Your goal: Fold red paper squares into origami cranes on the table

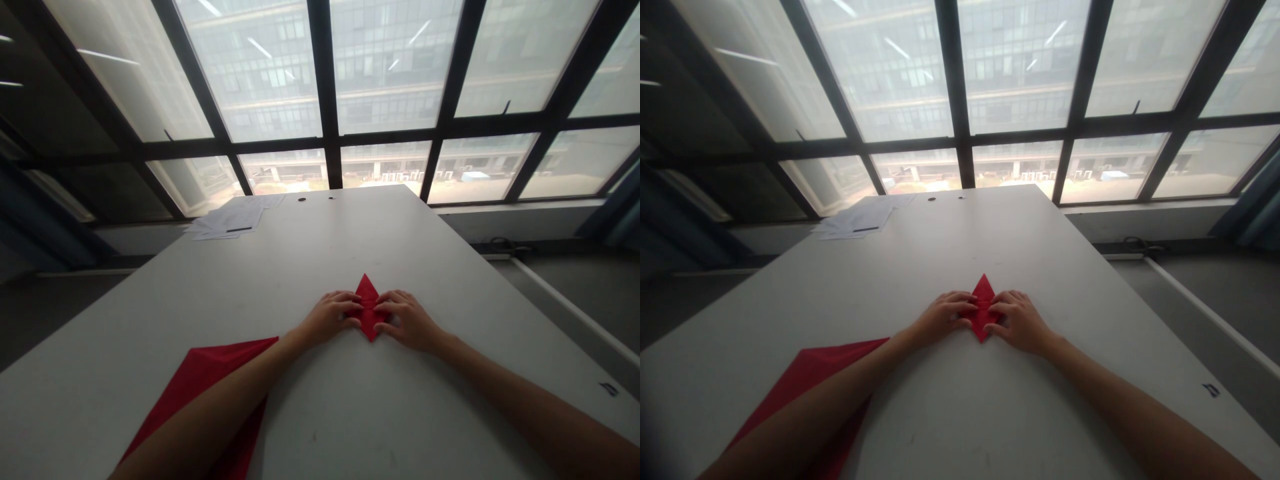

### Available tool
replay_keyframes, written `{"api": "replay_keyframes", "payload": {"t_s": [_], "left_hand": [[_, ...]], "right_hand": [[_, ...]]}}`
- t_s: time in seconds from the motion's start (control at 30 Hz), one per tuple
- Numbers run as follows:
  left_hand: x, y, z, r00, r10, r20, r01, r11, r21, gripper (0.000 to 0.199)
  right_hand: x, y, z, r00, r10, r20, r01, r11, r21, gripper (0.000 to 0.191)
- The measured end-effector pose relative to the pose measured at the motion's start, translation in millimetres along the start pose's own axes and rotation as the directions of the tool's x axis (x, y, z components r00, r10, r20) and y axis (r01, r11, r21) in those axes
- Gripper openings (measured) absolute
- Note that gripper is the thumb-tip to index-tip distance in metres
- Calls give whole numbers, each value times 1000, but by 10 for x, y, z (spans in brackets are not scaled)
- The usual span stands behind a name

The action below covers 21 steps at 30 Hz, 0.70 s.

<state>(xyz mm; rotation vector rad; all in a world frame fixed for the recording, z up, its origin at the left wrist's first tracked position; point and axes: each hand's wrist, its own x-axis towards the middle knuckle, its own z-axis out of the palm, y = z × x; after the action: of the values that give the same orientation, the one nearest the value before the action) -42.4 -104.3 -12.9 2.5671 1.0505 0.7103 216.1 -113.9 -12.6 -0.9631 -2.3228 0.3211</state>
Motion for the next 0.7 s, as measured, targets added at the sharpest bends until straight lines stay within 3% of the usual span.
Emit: {"api": "replay_keyframes", "payload": {"t_s": [0.13, 0.27, 0.43, 0.6, 0.7], "left_hand": [[4, -11, 6, 1000, -15, -6, 15, 1000, -1, 28], [8, -11, 16, 1000, -12, -13, 12, 1000, -3, 25], [5, -31, 3, 999, 45, -18, -45, 999, -13, 21], [12, -119, -92, 986, 144, 86, -145, 989, 9, 28], [22, -153, -126, 980, 179, 88, -178, 984, -25, 28]], "right_hand": [[-3, 33, 4, 1000, -7, 23, 7, 1000, -2, 37], [-3, 49, 26, 999, 0, 32, 1, 1000, -11, 36], [-2, 36, 40, 1000, -4, 3, 4, 1000, -17, 32], [-7, 25, 26, 1000, -15, 1, 15, 1000, -10, 28], [-13, 34, 22, 1000, -20, 15, 20, 1000, -5, 28]]}}
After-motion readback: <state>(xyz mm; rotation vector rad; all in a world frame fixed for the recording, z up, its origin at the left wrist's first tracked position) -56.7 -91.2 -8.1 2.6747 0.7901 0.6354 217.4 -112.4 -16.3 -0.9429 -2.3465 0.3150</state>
